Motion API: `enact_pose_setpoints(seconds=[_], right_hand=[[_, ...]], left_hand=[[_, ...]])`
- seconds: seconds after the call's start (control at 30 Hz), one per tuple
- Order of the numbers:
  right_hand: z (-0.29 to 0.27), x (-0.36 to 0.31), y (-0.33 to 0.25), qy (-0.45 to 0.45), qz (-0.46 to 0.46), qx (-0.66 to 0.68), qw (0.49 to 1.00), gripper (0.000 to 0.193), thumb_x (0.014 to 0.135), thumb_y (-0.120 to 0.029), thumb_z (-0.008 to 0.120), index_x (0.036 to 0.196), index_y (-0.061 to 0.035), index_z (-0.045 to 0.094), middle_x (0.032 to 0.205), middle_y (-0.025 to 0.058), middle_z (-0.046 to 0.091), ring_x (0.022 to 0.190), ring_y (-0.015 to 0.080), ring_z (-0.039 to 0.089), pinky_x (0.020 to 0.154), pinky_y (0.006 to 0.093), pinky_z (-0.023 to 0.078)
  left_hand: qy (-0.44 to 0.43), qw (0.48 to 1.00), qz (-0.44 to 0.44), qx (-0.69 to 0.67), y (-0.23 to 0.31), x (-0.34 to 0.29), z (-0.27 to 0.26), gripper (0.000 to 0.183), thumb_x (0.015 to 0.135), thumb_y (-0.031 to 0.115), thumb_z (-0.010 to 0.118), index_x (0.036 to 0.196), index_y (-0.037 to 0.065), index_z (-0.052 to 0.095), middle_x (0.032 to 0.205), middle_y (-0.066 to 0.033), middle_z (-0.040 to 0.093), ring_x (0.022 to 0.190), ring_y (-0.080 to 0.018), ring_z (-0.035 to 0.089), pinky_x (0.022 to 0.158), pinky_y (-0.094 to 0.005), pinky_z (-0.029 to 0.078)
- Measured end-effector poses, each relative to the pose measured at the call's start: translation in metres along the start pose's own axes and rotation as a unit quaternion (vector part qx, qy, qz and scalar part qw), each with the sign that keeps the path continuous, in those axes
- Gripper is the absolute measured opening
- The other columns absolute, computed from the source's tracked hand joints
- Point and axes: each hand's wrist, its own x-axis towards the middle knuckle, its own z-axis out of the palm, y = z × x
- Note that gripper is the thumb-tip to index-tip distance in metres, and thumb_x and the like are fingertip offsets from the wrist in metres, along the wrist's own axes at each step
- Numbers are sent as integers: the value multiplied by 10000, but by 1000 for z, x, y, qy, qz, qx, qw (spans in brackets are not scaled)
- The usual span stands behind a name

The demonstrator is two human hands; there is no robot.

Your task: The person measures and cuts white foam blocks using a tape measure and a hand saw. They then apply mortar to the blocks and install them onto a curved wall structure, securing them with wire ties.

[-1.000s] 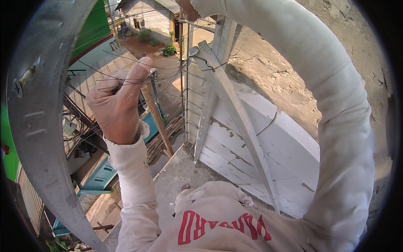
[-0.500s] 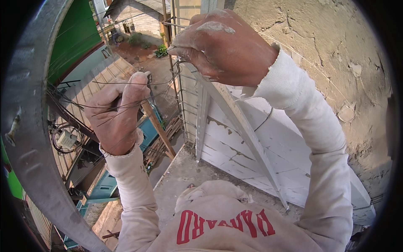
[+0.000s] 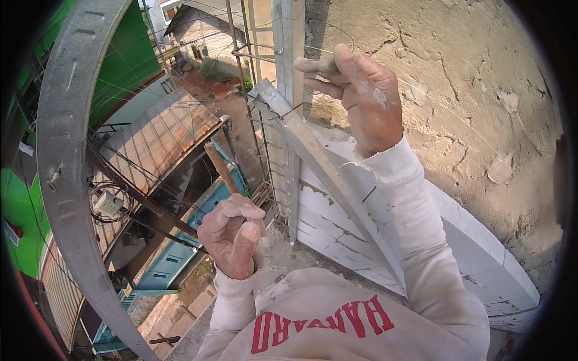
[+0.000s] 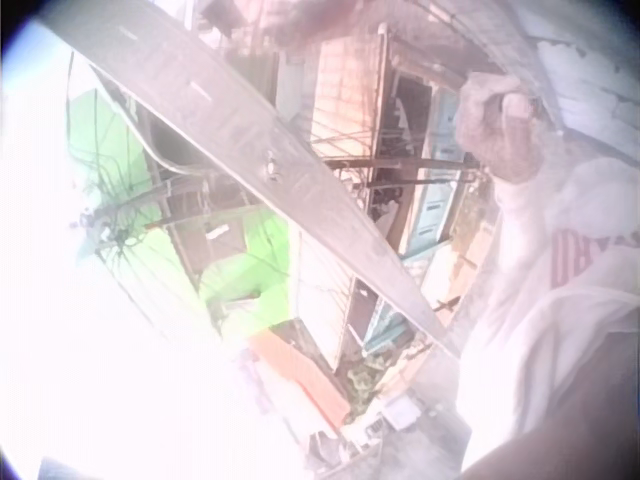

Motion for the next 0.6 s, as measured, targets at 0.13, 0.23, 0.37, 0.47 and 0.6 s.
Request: enact_pose_setpoints(seconds=[0.13, 0.23, 0.37, 0.47, 0.6], right_hand=[[-4, -7, 9, 11, -33, -19, 999, 457, 1061, -362, 588, 983, 68, 720, 1009, 199, 749, 1013, 256, 741, 897, 372, 619], [-4, -9, 6, 9, -49, 27, 998, 476, 1061, -376, 584, 978, 74, 719, 1007, 209, 748, 1010, 264, 743, 895, 368, 618], [-5, -7, 8, 55, -35, 61, 996, 499, 1062, -391, 577, 983, 81, 718, 1014, 212, 749, 1012, 267, 742, 905, 372, 613], [-3, -11, 9, 75, 3, 160, 984, 505, 1060, -399, 578, 994, 82, 719, 1020, 214, 748, 1005, 269, 743, 912, 371, 610], [-4, -18, 14, 95, 26, 202, 974, 475, 1054, -383, 594, 1009, 68, 734, 1001, 205, 753, 958, 241, 739, 888, 349, 601]], left_hand=[[-309, 947, -54, 75, 52, 62, 30, 547, 908, 268, 728, 1320, -76, 622, 1230, -194, 675, 1131, -253, 659, 898, -312, 539], [-130, 974, -13, 185, 33, 113, 41, 564, 944, 147, 679, 1429, -87, 509, 1428, -231, 546, 1318, -275, 554, 1081, -365, 456], [70, 967, 74, 233, 6, 174, 14, 562, 969, 107, 643, 1465, -90, 467, 1464, -255, 521, 1372, -292, 518, 1141, -383, 416], [139, 952, 83, 258, -1, 194, -20, 569, 963, 107, 646, 1470, -79, 468, 1475, -256, 520, 1388, -308, 510, 1153, -388, 411], [117, 903, 61, 409, -18, 187, -13, 588, 960, 115, 650, 1494, -41, 461, 1504, -268, 491, 1417, -330, 485, 1174, -411, 397]])
